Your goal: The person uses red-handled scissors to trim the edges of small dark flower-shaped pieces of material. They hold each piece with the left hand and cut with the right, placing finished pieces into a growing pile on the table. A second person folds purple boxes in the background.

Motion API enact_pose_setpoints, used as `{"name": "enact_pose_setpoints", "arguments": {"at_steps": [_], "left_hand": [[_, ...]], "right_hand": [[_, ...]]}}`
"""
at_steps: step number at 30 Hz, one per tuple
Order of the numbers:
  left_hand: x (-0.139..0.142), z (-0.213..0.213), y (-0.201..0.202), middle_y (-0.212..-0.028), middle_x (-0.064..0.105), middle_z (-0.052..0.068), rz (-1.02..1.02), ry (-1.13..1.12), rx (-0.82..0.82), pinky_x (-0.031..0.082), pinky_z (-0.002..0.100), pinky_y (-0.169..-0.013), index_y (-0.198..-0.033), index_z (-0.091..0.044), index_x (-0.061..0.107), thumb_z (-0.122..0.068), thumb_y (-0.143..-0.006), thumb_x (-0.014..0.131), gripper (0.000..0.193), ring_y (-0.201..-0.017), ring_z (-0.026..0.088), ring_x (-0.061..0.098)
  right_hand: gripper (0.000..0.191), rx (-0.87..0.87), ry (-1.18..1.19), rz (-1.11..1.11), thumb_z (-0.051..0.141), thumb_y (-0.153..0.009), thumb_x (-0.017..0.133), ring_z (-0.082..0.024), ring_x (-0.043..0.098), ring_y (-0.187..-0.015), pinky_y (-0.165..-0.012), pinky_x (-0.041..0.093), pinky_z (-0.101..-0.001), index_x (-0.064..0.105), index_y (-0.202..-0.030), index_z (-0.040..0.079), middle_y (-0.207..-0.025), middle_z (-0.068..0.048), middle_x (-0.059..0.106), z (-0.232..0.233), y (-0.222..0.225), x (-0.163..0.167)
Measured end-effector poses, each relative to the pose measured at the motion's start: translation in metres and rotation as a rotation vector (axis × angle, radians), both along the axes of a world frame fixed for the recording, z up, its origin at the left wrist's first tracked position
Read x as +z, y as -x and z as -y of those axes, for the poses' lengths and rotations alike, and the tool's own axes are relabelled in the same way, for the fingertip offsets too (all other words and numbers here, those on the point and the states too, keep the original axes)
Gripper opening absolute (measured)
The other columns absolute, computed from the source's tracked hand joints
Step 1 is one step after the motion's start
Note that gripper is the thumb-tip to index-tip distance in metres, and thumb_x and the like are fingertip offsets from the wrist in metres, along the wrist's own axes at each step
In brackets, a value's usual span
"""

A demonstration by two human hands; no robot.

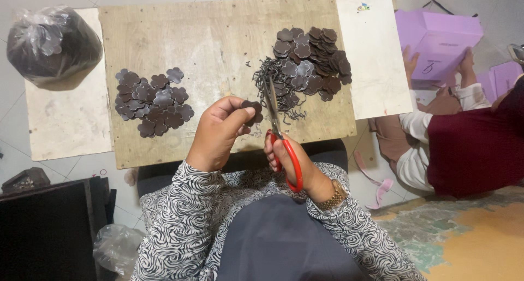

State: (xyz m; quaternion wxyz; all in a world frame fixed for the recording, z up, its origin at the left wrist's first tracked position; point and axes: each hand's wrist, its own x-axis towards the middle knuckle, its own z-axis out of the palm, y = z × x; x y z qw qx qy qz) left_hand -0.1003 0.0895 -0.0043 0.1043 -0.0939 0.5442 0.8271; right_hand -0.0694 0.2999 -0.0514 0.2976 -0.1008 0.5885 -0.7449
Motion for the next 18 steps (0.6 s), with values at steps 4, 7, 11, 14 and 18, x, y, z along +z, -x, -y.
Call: {"name": "enact_pose_setpoints", "arguments": {"at_steps": [4,7,11,14,18], "left_hand": [[0.002,0.001,-0.001,-0.088,0.071,0.002,0.0,0.015,0.006,0.051,0.021,-0.065,-0.1,-0.003,0.066,-0.009,-0.094,0.068,0.009,-0.075,0.007,0.067],[0.002,0.001,-0.001,-0.088,0.07,0.002,-0.049,0.008,0.005,0.051,0.02,-0.065,-0.1,-0.003,0.067,-0.008,-0.094,0.068,0.008,-0.074,0.006,0.065],[0.001,0.0,0.0,-0.085,0.07,0.003,-0.023,0.004,0.004,0.048,0.02,-0.061,-0.095,-0.002,0.065,-0.007,-0.093,0.07,0.007,-0.071,0.007,0.065],[0.0,-0.002,0.0,-0.082,0.07,0.003,0.012,0.016,0.017,0.047,0.02,-0.059,-0.093,-0.002,0.066,-0.007,-0.092,0.07,0.007,-0.069,0.007,0.064],[-0.001,-0.005,0.0,-0.08,0.07,0.004,0.042,0.02,0.028,0.046,0.02,-0.058,-0.092,-0.001,0.065,-0.007,-0.092,0.071,0.008,-0.067,0.007,0.063]], "right_hand": [[0.052,0.079,-0.055,-0.032,0.06,-0.103,0.048,-0.006,0.044,-0.075,-0.068,0.044,-0.0217,0.051,-0.107,0.008,-0.087,0.003,0.046,-0.001,-0.001,0.008],[0.054,0.118,-0.094,-0.084,0.061,-0.103,0.047,-0.006,0.045,-0.076,-0.069,0.044,-0.0212,0.051,-0.108,0.007,-0.087,0.003,0.046,0.0,-0.001,0.015],[0.056,0.122,-0.122,-0.145,0.062,-0.104,0.045,-0.005,0.046,-0.077,-0.07,0.044,-0.0211,0.052,-0.108,0.007,-0.087,0.003,0.047,0.001,0.0,0.021],[0.055,0.12,-0.131,-0.15,0.061,-0.104,0.044,-0.006,0.046,-0.076,-0.069,0.044,-0.0214,0.052,-0.108,0.007,-0.087,0.003,0.047,0.001,0.0,0.022],[0.054,0.118,-0.135,-0.16,0.06,-0.104,0.045,-0.006,0.045,-0.075,-0.068,0.044,-0.0216,0.052,-0.108,0.006,-0.086,0.003,0.047,0.0,0.0,0.02]]}}
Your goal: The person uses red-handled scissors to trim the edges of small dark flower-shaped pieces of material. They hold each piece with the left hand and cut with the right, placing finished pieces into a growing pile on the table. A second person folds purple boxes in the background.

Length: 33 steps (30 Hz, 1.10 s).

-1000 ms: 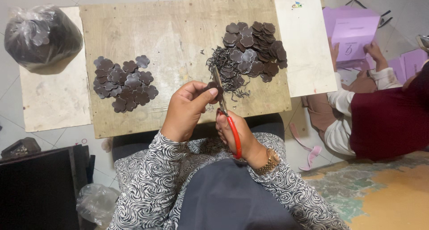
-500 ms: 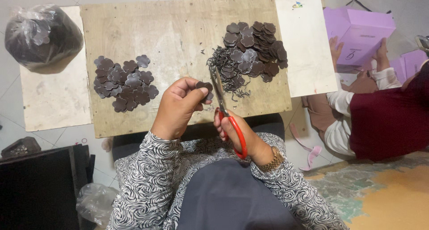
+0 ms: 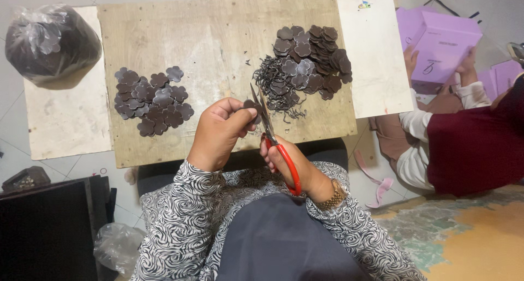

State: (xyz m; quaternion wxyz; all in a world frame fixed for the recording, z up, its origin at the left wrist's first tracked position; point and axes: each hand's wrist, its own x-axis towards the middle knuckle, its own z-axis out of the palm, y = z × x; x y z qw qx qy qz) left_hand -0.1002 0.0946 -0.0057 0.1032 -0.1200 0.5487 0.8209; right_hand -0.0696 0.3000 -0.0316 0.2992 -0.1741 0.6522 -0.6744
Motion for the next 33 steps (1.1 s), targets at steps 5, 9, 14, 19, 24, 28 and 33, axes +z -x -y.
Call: {"name": "enact_pose_setpoints", "arguments": {"at_steps": [5,9,14,19,24,28,33], "left_hand": [[-0.001,-0.001,0.0,-0.08,0.07,0.003,0.037,-0.009,0.022,0.047,0.021,-0.057,-0.091,-0.002,0.065,-0.008,-0.091,0.071,0.008,-0.067,0.008,0.065],[-0.003,-0.002,0.0,-0.08,0.07,0.004,0.043,-0.02,0.022,0.046,0.021,-0.058,-0.092,-0.002,0.064,-0.009,-0.091,0.07,0.009,-0.068,0.008,0.065],[-0.005,-0.005,0.001,-0.079,0.068,0.003,0.06,-0.028,0.027,0.046,0.021,-0.057,-0.092,-0.003,0.064,-0.009,-0.091,0.071,0.01,-0.067,0.008,0.064],[-0.008,-0.007,0.003,-0.079,0.068,0.003,0.075,-0.047,0.044,0.047,0.021,-0.058,-0.093,-0.002,0.064,-0.009,-0.091,0.071,0.01,-0.068,0.008,0.064],[-0.01,-0.007,0.003,-0.082,0.068,0.003,0.065,-0.095,0.048,0.046,0.022,-0.058,-0.094,-0.002,0.064,-0.008,-0.092,0.07,0.009,-0.069,0.008,0.063],[-0.007,-0.001,0.002,-0.087,0.071,0.001,0.011,-0.005,0.048,0.048,0.019,-0.063,-0.097,-0.005,0.065,-0.009,-0.093,0.067,0.006,-0.075,0.006,0.066],[-0.003,0.008,0.0,-0.087,0.07,0.0,-0.01,0.0,0.057,0.049,0.02,-0.062,-0.1,-0.005,0.066,-0.008,-0.092,0.068,0.009,-0.072,0.006,0.065]], "right_hand": [[0.053,-0.006,-0.007,0.014,0.06,-0.104,0.044,-0.006,0.045,-0.074,-0.068,0.044,-0.0214,0.052,-0.106,0.007,-0.085,0.003,0.047,0.0,-0.001,-0.004],[0.052,-0.04,0.061,0.086,0.059,-0.105,0.046,-0.006,0.043,-0.074,-0.067,0.043,-0.0219,0.051,-0.104,0.007,-0.086,0.002,0.046,0.005,-0.005,-0.009],[0.047,-0.101,0.123,0.178,0.054,-0.105,0.046,-0.007,0.041,-0.07,-0.062,0.041,-0.0225,0.049,-0.101,0.008,-0.085,0.001,0.044,0.011,-0.009,-0.016],[0.042,-0.134,0.127,0.2,0.049,-0.108,0.045,-0.007,0.041,-0.068,-0.059,0.04,-0.0218,0.047,-0.098,0.008,-0.083,0.001,0.044,0.015,-0.011,-0.019],[0.043,-0.159,0.132,0.233,0.047,-0.11,0.043,-0.007,0.041,-0.065,-0.056,0.038,-0.0214,0.047,-0.093,0.007,-0.08,0.001,0.043,0.015,-0.014,-0.018],[0.043,-0.125,0.092,0.172,0.049,-0.108,0.045,-0.007,0.043,-0.067,-0.06,0.041,-0.0222,0.049,-0.096,0.007,-0.081,0.002,0.045,0.012,-0.01,-0.018],[0.045,-0.037,0.076,0.17,0.053,-0.104,0.048,-0.006,0.047,-0.073,-0.068,0.05,-0.0244,0.051,-0.105,0.008,-0.084,0.003,0.046,0.007,-0.007,-0.012]]}}
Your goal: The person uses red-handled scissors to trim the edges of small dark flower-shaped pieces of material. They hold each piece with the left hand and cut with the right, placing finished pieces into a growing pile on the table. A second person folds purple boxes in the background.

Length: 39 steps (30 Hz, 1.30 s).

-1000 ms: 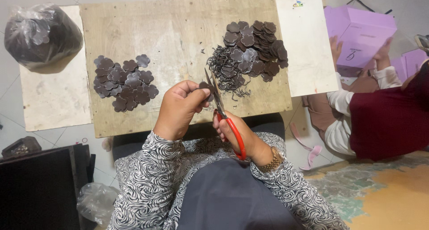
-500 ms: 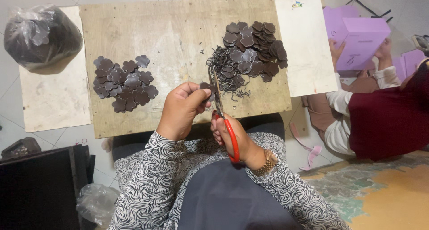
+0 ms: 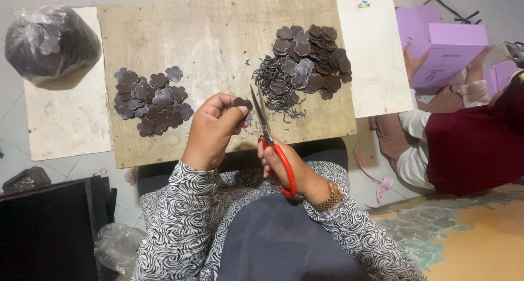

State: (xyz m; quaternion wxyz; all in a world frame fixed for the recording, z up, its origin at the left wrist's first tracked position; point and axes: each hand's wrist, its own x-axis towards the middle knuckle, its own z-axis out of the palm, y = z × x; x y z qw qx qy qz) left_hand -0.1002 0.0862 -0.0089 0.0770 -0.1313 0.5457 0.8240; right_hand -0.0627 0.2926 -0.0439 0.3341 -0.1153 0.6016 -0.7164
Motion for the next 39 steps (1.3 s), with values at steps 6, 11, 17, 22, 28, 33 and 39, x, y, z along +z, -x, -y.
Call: {"name": "enact_pose_setpoints", "arguments": {"at_steps": [6,11,17,22,28,33,39], "left_hand": [[0.001,0.001,0.0,-0.081,0.07,0.001,0.025,0.057,-0.037,0.046,0.02,-0.058,-0.097,-0.002,0.069,-0.009,-0.09,0.071,0.01,-0.067,0.006,0.061],[0.003,0.002,0.0,-0.08,0.07,0.0,0.08,0.102,-0.062,0.046,0.02,-0.057,-0.096,-0.002,0.07,-0.011,-0.088,0.072,0.012,-0.065,0.006,0.062],[0.007,0.005,-0.001,-0.079,0.071,0.001,0.101,0.142,-0.088,0.046,0.02,-0.056,-0.095,-0.001,0.071,-0.011,-0.087,0.072,0.013,-0.065,0.006,0.062],[0.011,0.005,-0.001,-0.078,0.072,0.001,0.11,0.167,-0.089,0.047,0.02,-0.057,-0.095,0.0,0.07,-0.011,-0.087,0.072,0.014,-0.065,0.006,0.064],[0.012,0.005,-0.001,-0.076,0.071,0.001,0.105,0.191,-0.093,0.047,0.02,-0.057,-0.094,0.001,0.072,-0.011,-0.086,0.073,0.014,-0.064,0.006,0.062],[0.01,0.007,-0.001,-0.075,0.07,0.001,0.112,0.207,-0.095,0.046,0.02,-0.056,-0.094,0.001,0.072,-0.011,-0.086,0.073,0.014,-0.063,0.006,0.062],[0.001,0.01,-0.002,-0.081,0.071,0.002,0.052,0.173,-0.092,0.049,0.021,-0.062,-0.094,0.001,0.071,-0.009,-0.087,0.073,0.013,-0.069,0.007,0.062]], "right_hand": [[0.05,0.093,-0.083,-0.135,0.058,-0.105,0.046,-0.006,0.049,-0.076,-0.07,0.049,-0.0231,0.05,-0.107,0.008,-0.084,0.003,0.047,-0.003,0.002,0.009],[0.054,0.082,-0.086,-0.125,0.062,-0.103,0.045,-0.005,0.047,-0.076,-0.069,0.048,-0.0222,0.05,-0.107,0.008,-0.087,0.003,0.046,-0.004,0.004,0.011],[0.056,0.09,-0.092,-0.109,0.065,-0.102,0.045,-0.005,0.045,-0.073,-0.065,0.045,-0.0218,0.05,-0.105,0.009,-0.083,0.004,0.044,-0.005,0.004,0.012],[0.055,0.086,-0.133,-0.138,0.064,-0.102,0.044,-0.005,0.045,-0.07,-0.062,0.045,-0.0214,0.051,-0.101,0.009,-0.081,0.004,0.045,-0.005,0.005,0.014],[0.051,0.083,-0.175,-0.269,0.059,-0.105,0.043,-0.005,0.045,-0.072,-0.064,0.043,-0.0216,0.051,-0.099,0.009,-0.082,0.004,0.046,-0.005,0.009,0.017],[0.047,0.073,-0.203,-0.256,0.055,-0.106,0.045,-0.006,0.041,-0.071,-0.062,0.041,-0.0224,0.051,-0.097,0.009,-0.081,0.005,0.045,-0.005,0.007,0.015],[0.047,0.063,-0.197,-0.184,0.054,-0.105,0.047,-0.005,0.041,-0.07,-0.06,0.04,-0.0222,0.053,-0.095,0.008,-0.078,0.005,0.046,-0.006,0.006,0.007]]}}
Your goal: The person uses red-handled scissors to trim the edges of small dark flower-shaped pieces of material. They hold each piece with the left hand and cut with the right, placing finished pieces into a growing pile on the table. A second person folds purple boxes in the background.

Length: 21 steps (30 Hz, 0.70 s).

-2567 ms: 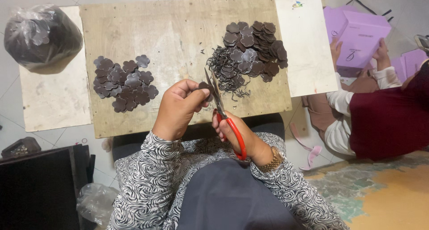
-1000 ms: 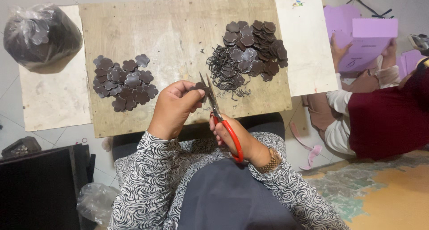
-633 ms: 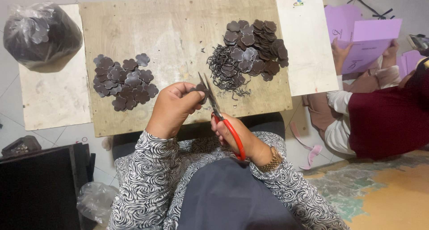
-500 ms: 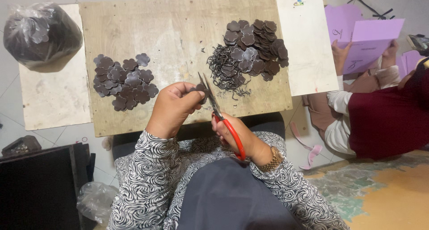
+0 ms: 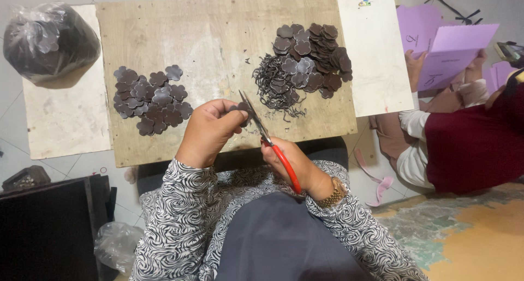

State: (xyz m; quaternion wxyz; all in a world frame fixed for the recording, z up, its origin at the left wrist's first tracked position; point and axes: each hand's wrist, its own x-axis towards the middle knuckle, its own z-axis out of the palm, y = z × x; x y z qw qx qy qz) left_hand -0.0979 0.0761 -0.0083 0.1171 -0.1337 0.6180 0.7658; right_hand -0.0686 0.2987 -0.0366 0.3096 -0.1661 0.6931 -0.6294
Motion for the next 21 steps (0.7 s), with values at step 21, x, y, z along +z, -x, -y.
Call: {"name": "enact_pose_setpoints", "arguments": {"at_steps": [21], "left_hand": [[-0.001,-0.021,-0.001,-0.088,0.076,0.004,-0.092,0.019,0.021,0.055,0.024,-0.07,-0.094,-0.001,0.073,-0.019,-0.093,0.073,0.018,-0.076,0.007,0.067]], "right_hand": [[0.049,-0.011,0.111,0.07,0.057,-0.104,0.045,-0.006,0.048,-0.077,-0.071,0.048,-0.0225,0.051,-0.106,0.009,-0.088,0.003,0.048,-0.002,-0.001,-0.001]]}}
